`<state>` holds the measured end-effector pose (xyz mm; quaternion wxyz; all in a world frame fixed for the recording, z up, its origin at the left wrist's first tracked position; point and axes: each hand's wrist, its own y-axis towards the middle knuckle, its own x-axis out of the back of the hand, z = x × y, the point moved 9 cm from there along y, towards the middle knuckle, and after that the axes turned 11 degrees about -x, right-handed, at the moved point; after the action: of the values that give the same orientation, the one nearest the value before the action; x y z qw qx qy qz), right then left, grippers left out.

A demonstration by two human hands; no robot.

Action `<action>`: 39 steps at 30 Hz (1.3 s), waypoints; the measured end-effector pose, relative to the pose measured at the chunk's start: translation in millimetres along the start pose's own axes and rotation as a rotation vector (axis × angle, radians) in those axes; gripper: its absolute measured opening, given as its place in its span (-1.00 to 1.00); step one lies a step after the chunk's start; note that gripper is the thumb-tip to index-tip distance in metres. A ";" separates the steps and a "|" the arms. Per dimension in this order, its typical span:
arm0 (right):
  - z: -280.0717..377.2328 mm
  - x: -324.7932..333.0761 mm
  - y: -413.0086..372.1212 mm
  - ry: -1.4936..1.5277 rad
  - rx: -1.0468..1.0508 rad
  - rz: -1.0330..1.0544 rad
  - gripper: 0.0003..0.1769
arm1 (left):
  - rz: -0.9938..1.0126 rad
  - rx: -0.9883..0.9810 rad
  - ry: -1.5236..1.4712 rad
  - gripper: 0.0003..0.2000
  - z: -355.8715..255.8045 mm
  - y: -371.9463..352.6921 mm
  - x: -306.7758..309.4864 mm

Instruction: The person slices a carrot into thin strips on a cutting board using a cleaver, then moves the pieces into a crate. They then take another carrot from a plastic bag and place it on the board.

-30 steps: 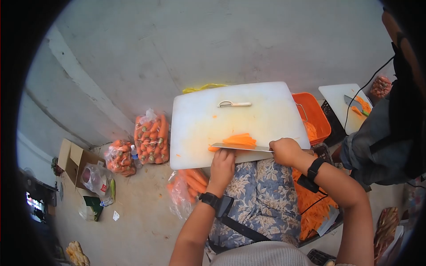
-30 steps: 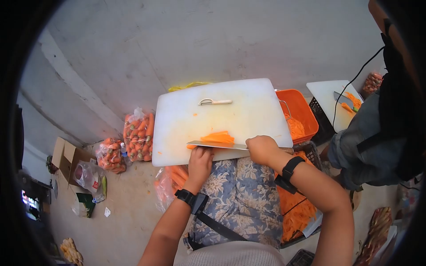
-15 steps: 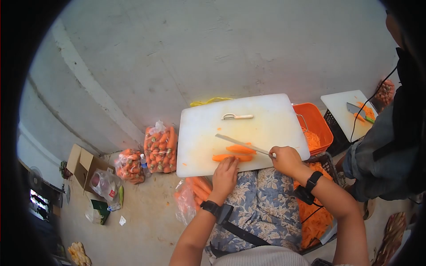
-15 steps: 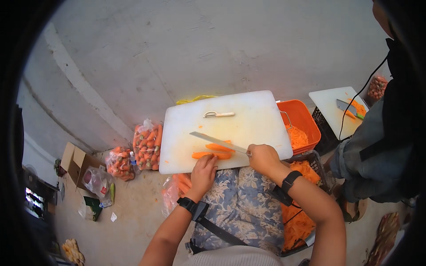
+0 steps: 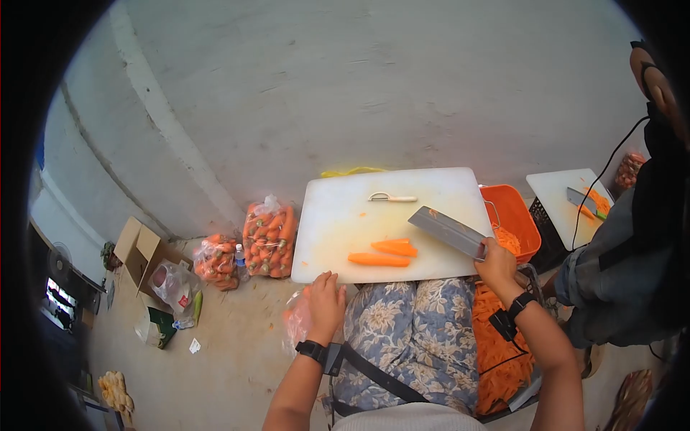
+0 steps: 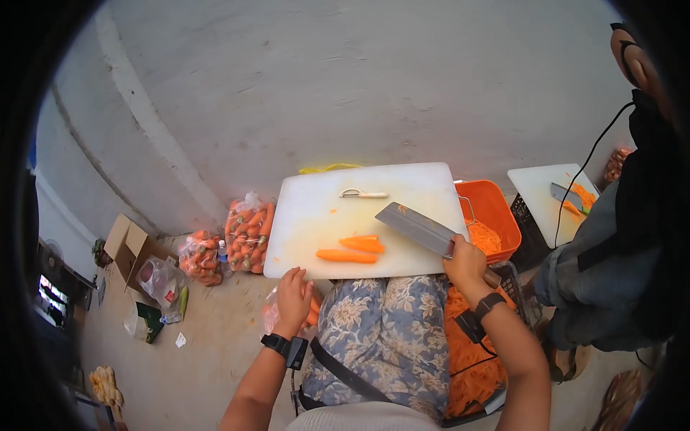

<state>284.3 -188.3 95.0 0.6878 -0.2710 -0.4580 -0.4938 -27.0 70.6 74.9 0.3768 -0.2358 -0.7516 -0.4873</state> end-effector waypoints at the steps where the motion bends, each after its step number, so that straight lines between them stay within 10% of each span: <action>1: -3.5 -0.2 1.4 -0.002 -0.018 -0.006 -0.52 | -0.004 0.006 0.002 -0.67 3.0 1.0 -0.7; 20: -1.6 -35.3 46.9 -0.153 0.153 0.174 -0.22 | 0.243 0.076 -0.039 -0.60 -3.2 4.1 -17.0; 25: -8.6 -47.0 66.2 -0.081 0.140 0.151 -0.38 | 0.182 0.002 0.005 -0.62 -8.0 4.5 -18.2; 30: 4.1 -37.1 34.3 -0.186 0.237 0.010 -0.60 | 0.666 0.136 -0.017 -0.55 1.8 38.3 -36.3; 33: 4.4 -43.0 10.8 -0.072 0.347 -0.029 -0.67 | 0.335 -0.077 -0.110 -0.39 -0.9 65.5 -32.9; 39: -8.5 -48.3 -0.3 -0.073 0.337 -0.063 -0.62 | 0.468 -0.076 -0.056 -0.17 4.9 67.8 -70.7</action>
<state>282.7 -174.5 47.9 0.6905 -0.1554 -0.5672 -0.4211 63.0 104.0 55.1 0.4494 -0.4310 -0.6678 -0.4078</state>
